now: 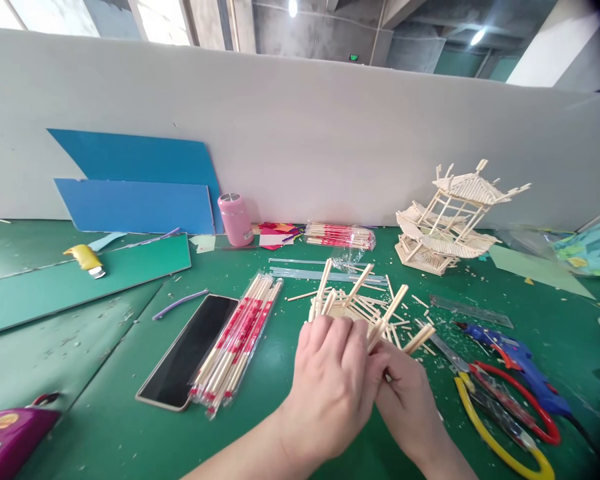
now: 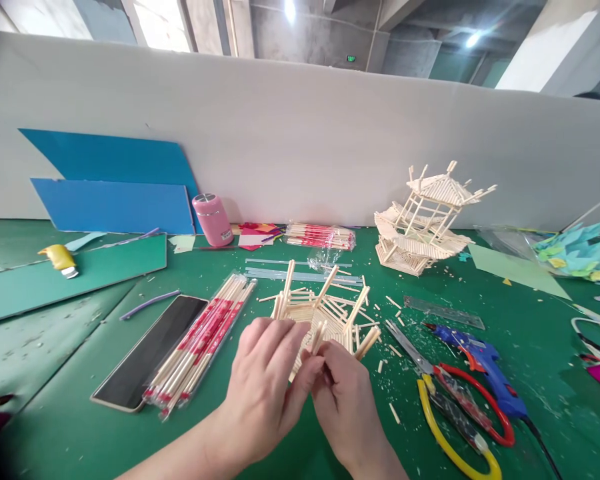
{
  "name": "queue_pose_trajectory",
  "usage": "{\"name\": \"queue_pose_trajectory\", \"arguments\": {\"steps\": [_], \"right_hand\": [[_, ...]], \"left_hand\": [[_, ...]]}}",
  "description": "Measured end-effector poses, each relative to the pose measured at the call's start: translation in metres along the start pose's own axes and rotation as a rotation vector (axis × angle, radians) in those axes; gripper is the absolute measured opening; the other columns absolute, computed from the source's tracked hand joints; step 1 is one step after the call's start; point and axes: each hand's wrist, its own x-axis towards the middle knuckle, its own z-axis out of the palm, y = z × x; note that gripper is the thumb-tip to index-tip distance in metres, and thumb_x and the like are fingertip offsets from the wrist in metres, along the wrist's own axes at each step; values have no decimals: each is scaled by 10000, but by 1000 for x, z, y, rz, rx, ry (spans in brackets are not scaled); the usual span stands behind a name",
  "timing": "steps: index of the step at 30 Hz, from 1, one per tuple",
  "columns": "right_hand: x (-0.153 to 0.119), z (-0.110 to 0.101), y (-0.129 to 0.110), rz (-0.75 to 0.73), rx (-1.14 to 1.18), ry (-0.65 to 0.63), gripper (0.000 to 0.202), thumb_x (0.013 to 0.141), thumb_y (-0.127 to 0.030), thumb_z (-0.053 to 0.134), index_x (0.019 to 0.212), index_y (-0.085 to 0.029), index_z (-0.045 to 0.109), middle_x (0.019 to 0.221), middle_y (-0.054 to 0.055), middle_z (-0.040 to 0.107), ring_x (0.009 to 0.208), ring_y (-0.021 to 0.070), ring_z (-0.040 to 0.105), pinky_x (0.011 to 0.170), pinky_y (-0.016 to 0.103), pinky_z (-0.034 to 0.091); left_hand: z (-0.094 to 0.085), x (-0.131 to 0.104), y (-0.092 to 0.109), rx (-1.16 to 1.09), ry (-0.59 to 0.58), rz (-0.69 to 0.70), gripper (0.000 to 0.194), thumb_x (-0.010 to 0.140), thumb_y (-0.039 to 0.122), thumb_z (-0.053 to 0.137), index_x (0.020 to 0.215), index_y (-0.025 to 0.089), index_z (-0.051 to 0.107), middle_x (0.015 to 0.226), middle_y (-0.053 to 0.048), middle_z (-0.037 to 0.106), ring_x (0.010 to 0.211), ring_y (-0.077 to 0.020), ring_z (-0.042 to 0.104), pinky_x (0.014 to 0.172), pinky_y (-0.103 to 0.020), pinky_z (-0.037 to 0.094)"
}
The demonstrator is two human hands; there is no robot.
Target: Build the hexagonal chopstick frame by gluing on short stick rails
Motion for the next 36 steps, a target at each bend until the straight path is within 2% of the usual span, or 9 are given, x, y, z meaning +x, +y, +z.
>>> {"name": "queue_pose_trajectory", "arguments": {"steps": [3, 7, 10, 17, 21, 23, 26, 32, 36], "right_hand": [[-1, 1, 0, -21, -13, 19, 237, 860, -265, 383, 633, -208, 421, 587, -19, 501, 534, 120, 451, 480, 217, 354], [-2, 1, -1, -6, -17, -17, 260, 876, -287, 409, 633, -201, 438, 589, -20, 492, 528, 113, 447, 483, 218, 348], [-2, 0, -1, 21, -7, -56, 265, 891, -290, 411, 645, -200, 446, 610, -12, 500, 544, 115, 465, 509, 226, 361], [-6, 2, 1, 13, 9, -101, 205, 900, -276, 411, 759, -187, 531, 656, 11, 549, 579, 131, 512, 538, 236, 386], [-11, 9, -2, -23, 5, -124, 200, 898, -253, 416, 758, -189, 542, 667, 16, 552, 603, 136, 524, 569, 246, 404], [-12, 16, -3, -44, 1, -143, 207, 899, -241, 409, 756, -190, 549, 679, 18, 559, 629, 139, 537, 601, 253, 420], [-15, 27, -4, -63, -16, -149, 208, 899, -231, 401, 777, -192, 564, 706, 27, 588, 680, 150, 561, 639, 265, 445], [-37, 36, -1, -92, -34, -144, 322, 882, -223, 427, 1192, -142, 456, 851, 65, 647, 681, 151, 607, 666, 283, 495], [-63, 17, 10, -113, -36, -117, 287, 862, -185, 455, 1148, -178, 469, 811, 29, 650, 581, 107, 590, 607, 220, 493]], "left_hand": [[10, 5, 7, 69, -54, -50, 147, 844, 151, 407, 761, 173, 527, 723, -57, 555, 662, -206, 447, 618, -350, 353], [5, -6, 0, 71, 10, -16, 198, 830, 107, 382, 674, 183, 477, 660, -47, 516, 620, -190, 409, 588, -333, 341], [-13, -26, -21, 86, 83, -59, 185, 835, 81, 385, 706, 181, 470, 662, -46, 518, 636, -186, 419, 604, -328, 351], [-45, -69, -74, 380, 3, -192, 291, 832, 144, 454, 554, 203, 391, 530, 4, 430, 564, -170, 395, 557, -304, 312], [-34, -83, -60, 233, -114, -148, 249, 832, 139, 467, 589, 189, 442, 572, -2, 462, 575, -159, 419, 574, -300, 333], [-24, -89, -47, 140, -182, -163, 127, 837, 118, 444, 749, 176, 515, 665, -28, 525, 631, -174, 460, 595, -309, 354], [-11, -97, -34, 61, -217, -161, 169, 835, 98, 415, 952, 170, 515, 733, -40, 560, 665, -187, 485, 606, -322, 369], [-5, -105, -31, 8, -334, -213, 111, 856, 189, 453, 813, 189, 555, 718, -35, 562, 670, -199, 488, 606, -339, 371], [-5, -103, -34, -20, -363, -289, 172, 882, 200, 423, 779, 184, 559, 720, -36, 566, 680, -192, 488, 619, -336, 388]]}}
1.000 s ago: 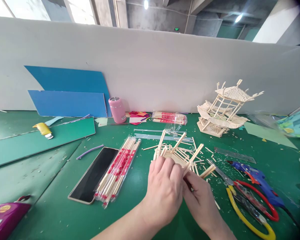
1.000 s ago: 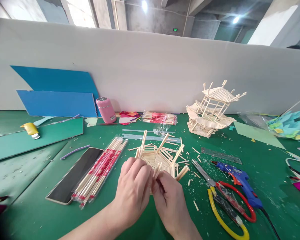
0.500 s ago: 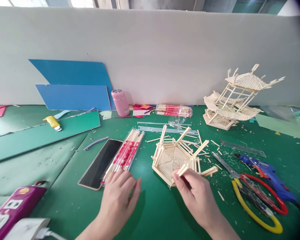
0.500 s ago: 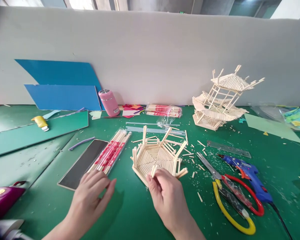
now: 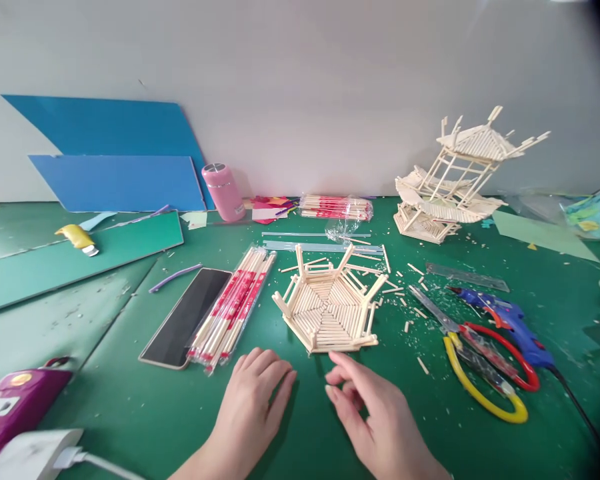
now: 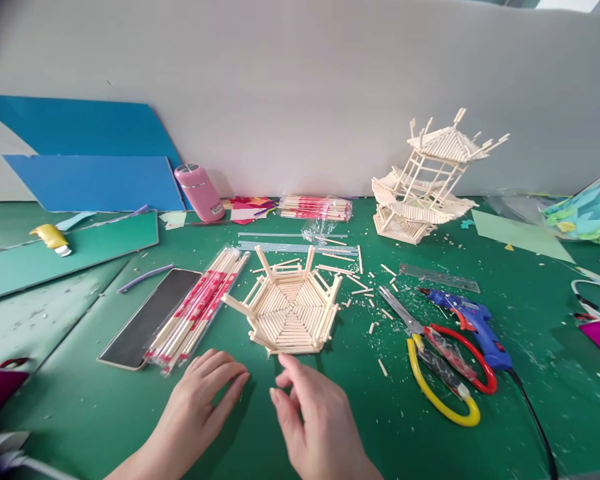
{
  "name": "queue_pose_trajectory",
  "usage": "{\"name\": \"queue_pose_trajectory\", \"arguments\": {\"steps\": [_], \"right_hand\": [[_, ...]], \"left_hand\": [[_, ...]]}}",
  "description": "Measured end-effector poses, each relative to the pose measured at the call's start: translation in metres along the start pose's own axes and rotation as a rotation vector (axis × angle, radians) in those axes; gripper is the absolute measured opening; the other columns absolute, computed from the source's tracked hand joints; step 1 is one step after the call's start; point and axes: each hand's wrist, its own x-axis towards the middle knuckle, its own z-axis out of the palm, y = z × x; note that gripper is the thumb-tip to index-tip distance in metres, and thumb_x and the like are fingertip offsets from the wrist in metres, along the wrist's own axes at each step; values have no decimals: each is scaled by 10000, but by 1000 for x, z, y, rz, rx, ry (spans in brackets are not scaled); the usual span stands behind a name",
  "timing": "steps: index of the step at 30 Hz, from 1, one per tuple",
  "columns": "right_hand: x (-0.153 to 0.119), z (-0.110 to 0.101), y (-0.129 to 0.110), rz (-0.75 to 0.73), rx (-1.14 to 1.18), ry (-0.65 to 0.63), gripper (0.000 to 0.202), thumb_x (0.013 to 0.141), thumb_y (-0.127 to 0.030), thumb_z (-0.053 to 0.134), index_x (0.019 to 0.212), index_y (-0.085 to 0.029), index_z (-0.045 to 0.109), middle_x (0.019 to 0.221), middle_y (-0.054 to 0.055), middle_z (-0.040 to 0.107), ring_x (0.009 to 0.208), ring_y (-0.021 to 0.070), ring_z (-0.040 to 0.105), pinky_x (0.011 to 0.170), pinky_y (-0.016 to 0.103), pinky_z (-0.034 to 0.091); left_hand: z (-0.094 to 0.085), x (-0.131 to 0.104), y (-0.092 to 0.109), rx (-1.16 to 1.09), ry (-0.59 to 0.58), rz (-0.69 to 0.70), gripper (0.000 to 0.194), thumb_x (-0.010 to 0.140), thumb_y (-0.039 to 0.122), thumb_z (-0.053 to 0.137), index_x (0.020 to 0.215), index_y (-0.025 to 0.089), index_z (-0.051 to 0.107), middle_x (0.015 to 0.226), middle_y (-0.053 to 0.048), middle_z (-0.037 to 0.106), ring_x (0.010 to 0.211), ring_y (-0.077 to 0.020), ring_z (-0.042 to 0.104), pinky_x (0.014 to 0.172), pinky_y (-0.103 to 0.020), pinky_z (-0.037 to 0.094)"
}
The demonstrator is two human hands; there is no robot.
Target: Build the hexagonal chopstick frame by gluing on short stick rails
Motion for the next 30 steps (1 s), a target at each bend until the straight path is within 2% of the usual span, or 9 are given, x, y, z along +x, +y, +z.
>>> {"name": "queue_pose_trajectory", "arguments": {"steps": [2, 3, 6, 9, 12, 15, 21, 25, 30], "right_hand": [[-14, -14, 9, 48, -29, 51, 81, 858, -195, 478, 922, -205, 525, 694, 3, 621, 551, 110, 574, 539, 205, 466], [-20, -22, 14, 87, -53, 73, 49, 860, -223, 485, 824, -212, 517, 628, -10, 589, 510, 110, 550, 487, 203, 439], [-30, -40, 28, 256, -147, 123, 223, 875, -340, 449, 683, -228, 445, 519, -47, 472, 426, 103, 463, 417, 211, 382], [-29, -47, 38, 323, -150, 159, 266, 879, -370, 421, 652, -232, 416, 501, -56, 439, 398, 98, 425, 394, 212, 367], [-22, -46, 43, 339, -108, 188, 212, 860, -368, 473, 703, -226, 458, 599, -23, 554, 499, 116, 539, 465, 215, 448], [-15, -44, 45, 345, -53, 213, 146, 851, -347, 508, 786, -216, 516, 760, 16, 662, 650, 138, 644, 595, 226, 525], [-3, -48, 39, 302, -20, 253, 119, 849, -289, 529, 904, -221, 609, 788, 7, 705, 664, 138, 677, 619, 210, 539], [8, -50, 32, 194, -29, 229, 201, 835, -272, 537, 1023, -237, 598, 898, 30, 662, 751, 155, 640, 670, 258, 526], [16, -49, 31, 119, -148, 33, 333, 825, -257, 540, 1157, -261, 517, 1083, 69, 508, 918, 185, 556, 728, 299, 502]], "left_hand": [[0, 3, 0, 21, -12, -16, 237, 888, 198, 403, 691, 184, 535, 676, -30, 548, 656, -184, 480, 603, -326, 393], [1, 4, 0, 39, -14, -20, 275, 887, 201, 400, 635, 185, 508, 645, -26, 530, 636, -180, 474, 589, -320, 394], [3, 9, 2, 71, 1, -30, 314, 874, 209, 410, 563, 189, 449, 606, -17, 506, 605, -170, 475, 566, -311, 411], [5, 13, 6, 47, 42, -35, 133, 849, 232, 461, 755, 190, 545, 722, -36, 577, 670, -187, 536, 565, -313, 456], [6, 19, 12, 6, 78, -56, 137, 818, 263, 519, 924, 188, 560, 858, -75, 612, 753, -219, 585, 484, -283, 469], [7, 26, 17, -75, 76, -114, 106, 805, 264, 537, 867, 188, 577, 901, -88, 614, 728, -207, 606, 390, -234, 436], [7, 34, 22, -259, 108, -136, 139, 811, 222, 537, 938, 204, 589, 987, -80, 617, 684, -162, 603, 322, -188, 375], [9, 36, 22, -318, 134, -114, 141, 810, 200, 545, 943, 194, 590, 942, -73, 636, 682, -162, 603, 464, -230, 485], [13, 39, 20, -359, 106, -97, 115, 822, 174, 520, 889, 194, 611, 920, -71, 639, 724, -166, 609, 610, -272, 519]]}}
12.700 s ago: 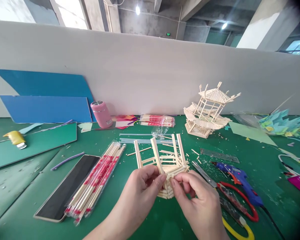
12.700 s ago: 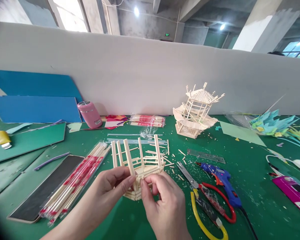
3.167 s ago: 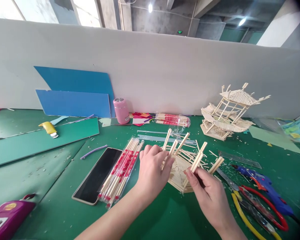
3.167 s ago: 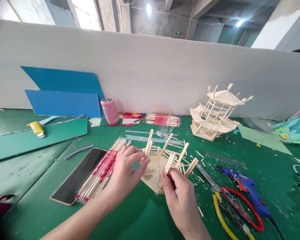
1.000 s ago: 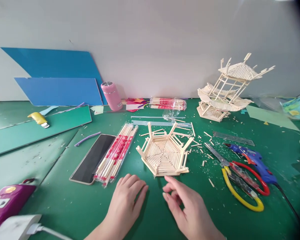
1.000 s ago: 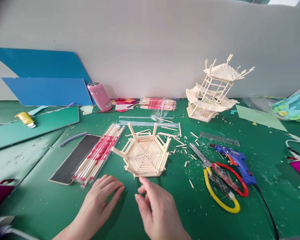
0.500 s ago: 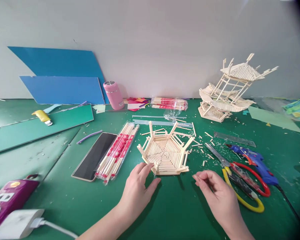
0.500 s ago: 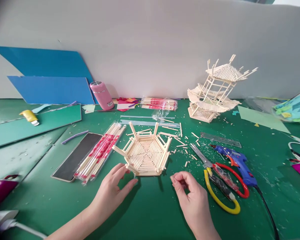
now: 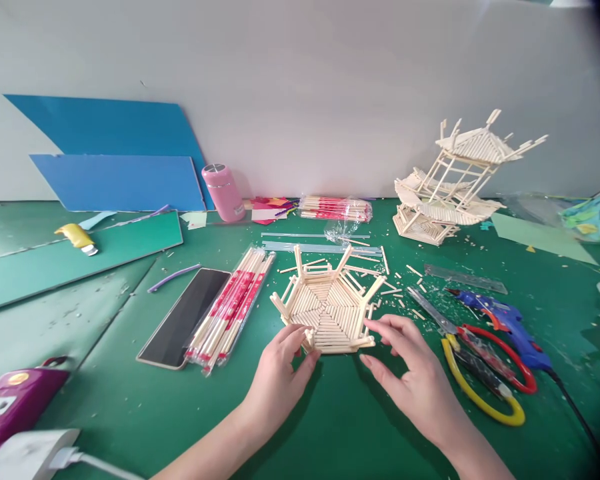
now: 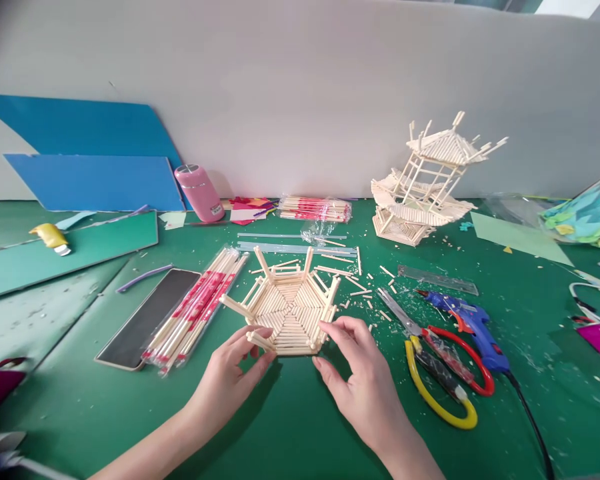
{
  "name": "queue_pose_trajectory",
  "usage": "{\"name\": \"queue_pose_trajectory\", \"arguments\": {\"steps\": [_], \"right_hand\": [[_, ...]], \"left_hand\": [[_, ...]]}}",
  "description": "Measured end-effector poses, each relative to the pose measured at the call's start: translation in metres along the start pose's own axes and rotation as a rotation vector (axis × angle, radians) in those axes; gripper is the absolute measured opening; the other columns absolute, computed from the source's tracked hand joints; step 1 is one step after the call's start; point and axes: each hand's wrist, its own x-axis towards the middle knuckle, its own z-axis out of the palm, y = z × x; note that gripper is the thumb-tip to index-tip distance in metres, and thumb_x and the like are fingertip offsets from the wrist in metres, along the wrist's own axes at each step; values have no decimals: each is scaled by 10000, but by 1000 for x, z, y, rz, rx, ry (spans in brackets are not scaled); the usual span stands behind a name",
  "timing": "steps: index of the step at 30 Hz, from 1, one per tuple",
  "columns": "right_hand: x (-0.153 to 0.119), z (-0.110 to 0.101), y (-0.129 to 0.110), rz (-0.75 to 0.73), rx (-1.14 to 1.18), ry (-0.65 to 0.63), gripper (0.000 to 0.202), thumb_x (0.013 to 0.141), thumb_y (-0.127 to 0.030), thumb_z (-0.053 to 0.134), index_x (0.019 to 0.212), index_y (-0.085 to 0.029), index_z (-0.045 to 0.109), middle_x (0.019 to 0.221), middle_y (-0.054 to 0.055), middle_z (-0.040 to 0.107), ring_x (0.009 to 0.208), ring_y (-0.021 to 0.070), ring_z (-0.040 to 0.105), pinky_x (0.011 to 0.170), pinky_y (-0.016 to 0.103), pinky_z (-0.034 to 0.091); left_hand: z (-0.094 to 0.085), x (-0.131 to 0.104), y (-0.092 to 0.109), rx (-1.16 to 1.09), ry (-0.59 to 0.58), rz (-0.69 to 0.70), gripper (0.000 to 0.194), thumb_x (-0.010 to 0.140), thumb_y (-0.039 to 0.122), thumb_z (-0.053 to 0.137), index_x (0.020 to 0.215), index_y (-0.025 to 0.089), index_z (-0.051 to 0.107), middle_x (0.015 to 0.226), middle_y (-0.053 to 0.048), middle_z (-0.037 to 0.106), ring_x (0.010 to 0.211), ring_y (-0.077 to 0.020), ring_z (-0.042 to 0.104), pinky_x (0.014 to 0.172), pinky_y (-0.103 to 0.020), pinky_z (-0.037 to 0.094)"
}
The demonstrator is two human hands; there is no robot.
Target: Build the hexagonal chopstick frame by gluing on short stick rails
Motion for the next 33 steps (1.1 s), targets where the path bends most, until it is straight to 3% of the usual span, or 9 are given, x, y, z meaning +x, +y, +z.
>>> {"name": "queue_pose_trajectory", "arguments": {"steps": [4, 10, 18, 26, 33], "right_hand": [[-3, 4, 3, 38, -40, -61, 385, 846, -274, 501, 1225, -285, 431, 1136, 74, 429, 968, 198, 514, 713, 301, 500], [-8, 8, 8, 78, -31, -44, 382, 850, -292, 494, 1221, -316, 406, 1138, 58, 411, 904, 188, 505, 724, 326, 485], [-9, 8, 8, 173, 85, 106, 186, 844, -334, 523, 1004, -256, 467, 846, 8, 491, 724, 146, 489, 635, 282, 455], [6, 9, 1, 208, 166, 94, 214, 860, -363, 501, 1058, -283, 494, 891, 6, 540, 740, 131, 516, 635, 254, 463], [19, 8, -3, 241, 272, 61, 216, 882, -384, 455, 1060, -271, 500, 915, 12, 594, 802, 131, 575, 657, 221, 489]], "left_hand": [[4, 2, -5, -12, -43, 9, 144, 829, 157, 491, 797, 185, 629, 860, -65, 627, 767, -168, 607, 656, -261, 507], [4, 4, -7, -27, -90, 1, 223, 864, 162, 430, 746, 163, 619, 811, -70, 609, 757, -165, 591, 699, -260, 480], [-14, 26, 11, -40, -167, -22, 278, 879, 199, 410, 651, 162, 565, 718, -33, 553, 672, -146, 524, 625, -245, 418], [-29, 51, 25, -30, -172, -66, 338, 876, 274, 413, 552, 186, 383, 589, 33, 418, 563, -120, 407, 538, -234, 318], [-40, 60, 27, -61, -179, -111, 340, 878, 323, 390, 569, 183, 419, 578, 38, 397, 561, -121, 395, 532, -230, 311]]}}
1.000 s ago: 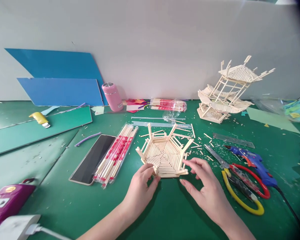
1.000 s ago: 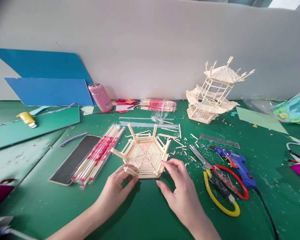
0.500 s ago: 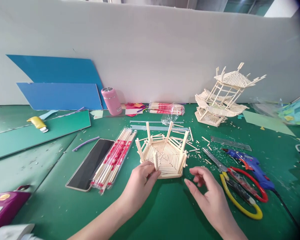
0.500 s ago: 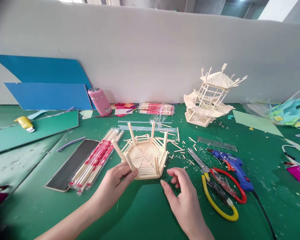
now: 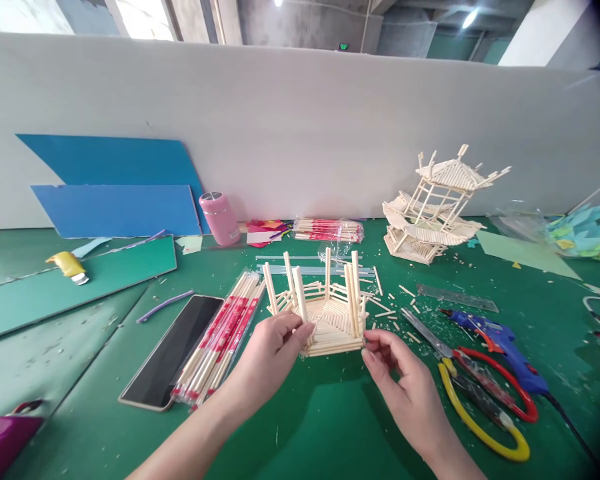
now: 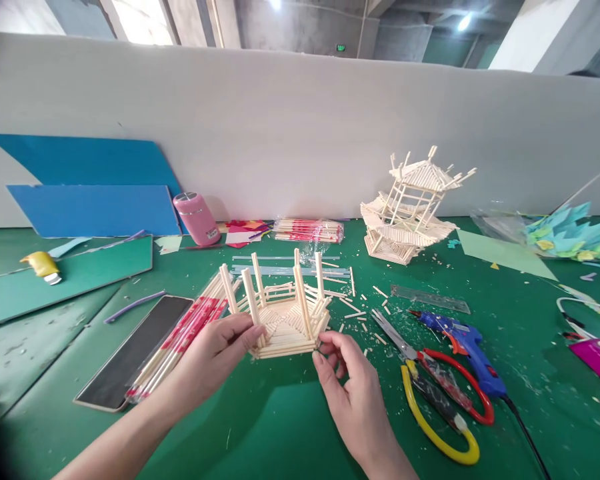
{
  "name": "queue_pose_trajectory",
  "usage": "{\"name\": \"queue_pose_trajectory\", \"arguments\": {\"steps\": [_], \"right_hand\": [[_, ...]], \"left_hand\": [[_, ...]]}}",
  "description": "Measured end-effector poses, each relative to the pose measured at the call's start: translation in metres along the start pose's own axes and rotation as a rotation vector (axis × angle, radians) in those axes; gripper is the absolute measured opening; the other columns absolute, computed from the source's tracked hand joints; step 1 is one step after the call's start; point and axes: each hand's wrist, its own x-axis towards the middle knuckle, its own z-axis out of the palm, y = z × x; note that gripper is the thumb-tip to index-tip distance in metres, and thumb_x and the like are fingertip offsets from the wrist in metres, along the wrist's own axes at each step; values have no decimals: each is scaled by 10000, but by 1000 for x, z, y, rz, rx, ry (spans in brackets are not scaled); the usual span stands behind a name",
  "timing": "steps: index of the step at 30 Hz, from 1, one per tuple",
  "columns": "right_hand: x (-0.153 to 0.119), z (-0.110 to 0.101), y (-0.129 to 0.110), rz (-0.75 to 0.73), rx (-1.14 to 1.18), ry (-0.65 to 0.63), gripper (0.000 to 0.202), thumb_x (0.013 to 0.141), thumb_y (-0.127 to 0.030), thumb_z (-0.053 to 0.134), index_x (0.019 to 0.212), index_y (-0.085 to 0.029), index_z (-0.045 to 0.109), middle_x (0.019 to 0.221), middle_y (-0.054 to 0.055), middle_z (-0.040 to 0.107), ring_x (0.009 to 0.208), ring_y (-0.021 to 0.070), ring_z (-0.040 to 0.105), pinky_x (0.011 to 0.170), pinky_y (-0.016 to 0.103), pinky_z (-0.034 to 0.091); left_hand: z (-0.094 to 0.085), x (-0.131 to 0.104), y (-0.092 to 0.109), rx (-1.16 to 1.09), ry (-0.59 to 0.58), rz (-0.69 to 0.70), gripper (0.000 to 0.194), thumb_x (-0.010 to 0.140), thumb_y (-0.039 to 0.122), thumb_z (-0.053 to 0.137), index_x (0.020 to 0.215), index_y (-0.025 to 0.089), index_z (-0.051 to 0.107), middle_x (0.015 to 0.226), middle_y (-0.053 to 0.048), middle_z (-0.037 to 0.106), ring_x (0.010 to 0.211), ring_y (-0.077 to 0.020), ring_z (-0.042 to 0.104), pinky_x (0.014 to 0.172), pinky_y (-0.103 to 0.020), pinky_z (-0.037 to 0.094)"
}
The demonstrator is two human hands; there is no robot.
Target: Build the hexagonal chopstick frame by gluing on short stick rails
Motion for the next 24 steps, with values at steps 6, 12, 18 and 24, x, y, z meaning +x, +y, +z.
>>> {"name": "queue_pose_trajectory", "arguments": {"steps": [6, 12, 18, 24], "right_hand": [[12, 0, -9, -19, 27, 1, 199, 876, -393, 461, 1014, -268, 530, 899, -1, 611, 802, 121, 587, 679, 205, 488], [18, -5, -5, -30, -16, 92, 209, 865, -397, 475, 1000, -252, 544, 839, -2, 625, 746, 118, 595, 641, 198, 490], [22, -50, 29, 29, -155, 346, 274, 861, -419, 468, 1029, -217, 544, 892, 45, 614, 811, 164, 583, 683, 261, 489], [43, -83, 47, 36, -354, 312, 244, 866, -376, 457, 1022, -205, 536, 888, 56, 640, 787, 174, 608, 664, 280, 492]], "left_hand": [[-7, 9, -1, -26, 27, -24, 348, 883, 369, 362, 615, 175, 471, 593, 29, 427, 577, -130, 425, 537, -233, 324], [-8, 17, -3, -24, 76, -30, 363, 882, 386, 359, 600, 179, 459, 566, 36, 395, 549, -125, 403, 512, -228, 306], [-1, 12, -11, 4, 82, 33, 338, 880, 353, 390, 610, 178, 492, 606, 13, 457, 595, -142, 457, 547, -233, 362], [12, -15, -42, 49, 136, 306, 194, 890, 230, 422, 794, 197, 587, 796, -38, 594, 790, -176, 581, 697, -248, 472]]}}
